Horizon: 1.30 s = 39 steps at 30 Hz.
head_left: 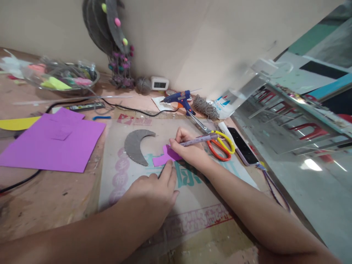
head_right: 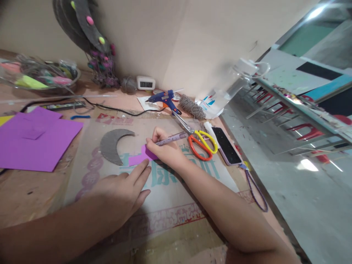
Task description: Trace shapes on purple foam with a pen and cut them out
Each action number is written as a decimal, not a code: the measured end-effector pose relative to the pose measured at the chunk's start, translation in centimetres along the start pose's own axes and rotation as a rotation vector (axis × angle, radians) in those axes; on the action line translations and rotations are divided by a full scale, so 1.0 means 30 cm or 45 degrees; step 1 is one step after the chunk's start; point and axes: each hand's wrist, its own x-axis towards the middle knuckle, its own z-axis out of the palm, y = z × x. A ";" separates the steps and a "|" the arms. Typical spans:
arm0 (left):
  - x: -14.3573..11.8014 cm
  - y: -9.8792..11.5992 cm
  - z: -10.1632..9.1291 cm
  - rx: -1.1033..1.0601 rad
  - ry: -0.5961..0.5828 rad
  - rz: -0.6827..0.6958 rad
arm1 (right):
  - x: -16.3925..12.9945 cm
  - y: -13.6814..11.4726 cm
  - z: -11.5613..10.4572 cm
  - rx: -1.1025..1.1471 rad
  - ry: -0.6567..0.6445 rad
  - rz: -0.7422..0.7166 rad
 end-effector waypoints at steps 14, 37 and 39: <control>-0.002 0.002 0.012 0.007 0.001 0.013 | -0.003 0.006 0.004 0.039 -0.060 0.037; 0.003 -0.001 -0.011 -0.035 -0.033 0.003 | 0.008 0.003 0.005 -0.053 0.034 -0.041; 0.004 0.000 -0.013 -0.034 -0.032 0.001 | 0.005 -0.001 0.001 -0.043 0.027 -0.026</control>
